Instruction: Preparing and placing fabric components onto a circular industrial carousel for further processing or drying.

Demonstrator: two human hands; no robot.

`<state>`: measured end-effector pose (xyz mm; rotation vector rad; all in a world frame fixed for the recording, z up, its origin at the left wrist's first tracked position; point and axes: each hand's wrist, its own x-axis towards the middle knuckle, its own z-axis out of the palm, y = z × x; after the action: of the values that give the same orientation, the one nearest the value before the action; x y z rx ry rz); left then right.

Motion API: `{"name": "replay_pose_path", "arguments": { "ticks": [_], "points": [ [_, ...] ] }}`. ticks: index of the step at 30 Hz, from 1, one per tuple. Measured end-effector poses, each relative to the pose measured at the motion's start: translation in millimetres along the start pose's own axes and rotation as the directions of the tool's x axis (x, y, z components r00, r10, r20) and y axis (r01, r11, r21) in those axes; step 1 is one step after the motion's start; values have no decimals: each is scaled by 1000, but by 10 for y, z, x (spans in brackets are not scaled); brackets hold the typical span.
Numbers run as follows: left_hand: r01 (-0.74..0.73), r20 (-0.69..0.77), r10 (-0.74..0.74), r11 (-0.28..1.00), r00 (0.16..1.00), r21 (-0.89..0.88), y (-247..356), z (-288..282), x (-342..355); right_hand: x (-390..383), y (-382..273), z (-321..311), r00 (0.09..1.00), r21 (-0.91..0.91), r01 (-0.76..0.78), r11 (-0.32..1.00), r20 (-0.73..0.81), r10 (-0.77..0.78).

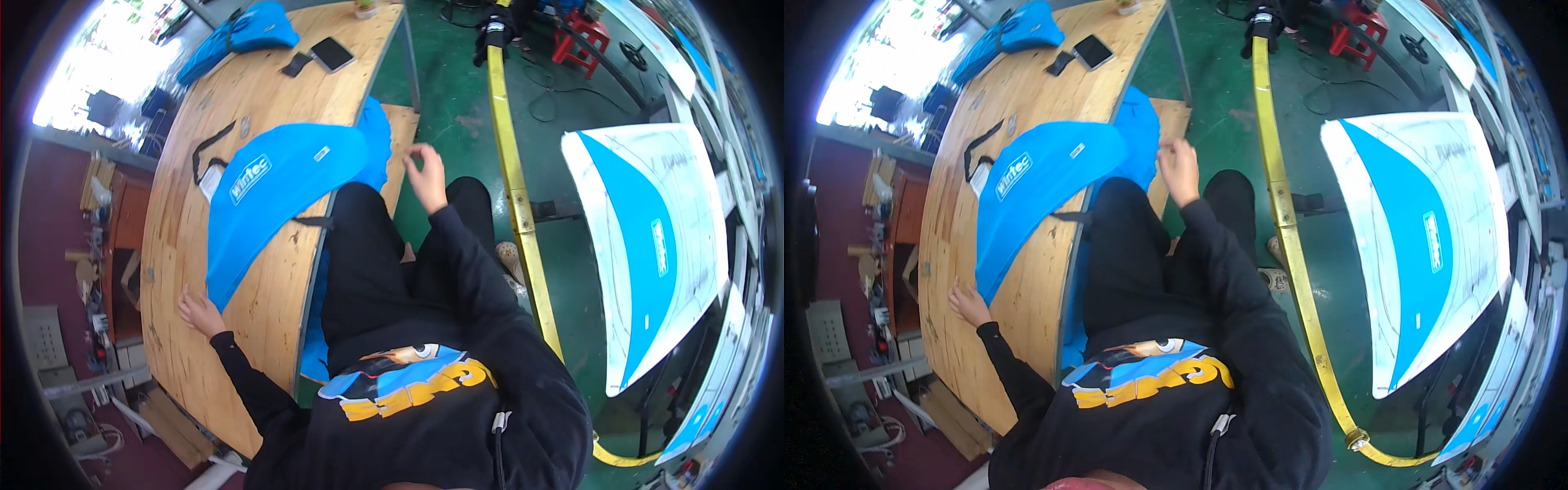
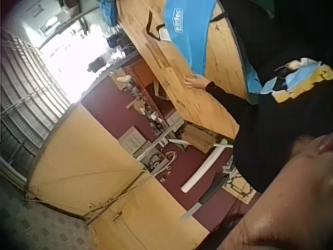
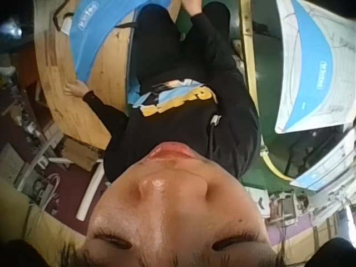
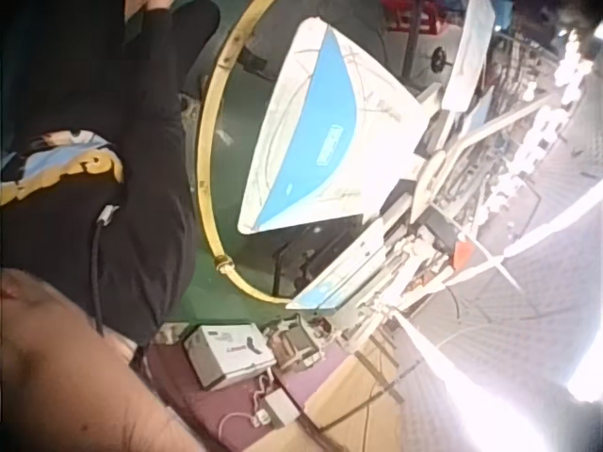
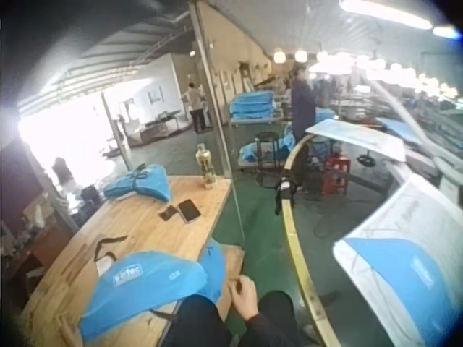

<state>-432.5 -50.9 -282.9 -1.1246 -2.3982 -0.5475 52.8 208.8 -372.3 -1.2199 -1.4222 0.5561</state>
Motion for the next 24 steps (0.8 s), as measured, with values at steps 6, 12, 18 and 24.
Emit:
{"name": "replay_pose_path", "arguments": {
  "ticks": [6,12,18,24],
  "points": [
    [-529,-224,486,822,845,-211,2277,-221,334,-712,-800,-1309,995,121,-79,990,63,72],
    [-711,-344,756,219,557,-669,4941,-25,-186,-1080,-1377,-2898,968,-394,-153,906,-243,58],
    [-653,-513,822,-250,246,-715,6929,194,-1062,-1805,-1485,-4319,761,-739,-634,227,-649,12],
    [-735,-423,901,-224,94,-640,7667,315,-1635,-2302,-1378,-4488,609,-610,-763,-211,-789,79]
  ]
}}
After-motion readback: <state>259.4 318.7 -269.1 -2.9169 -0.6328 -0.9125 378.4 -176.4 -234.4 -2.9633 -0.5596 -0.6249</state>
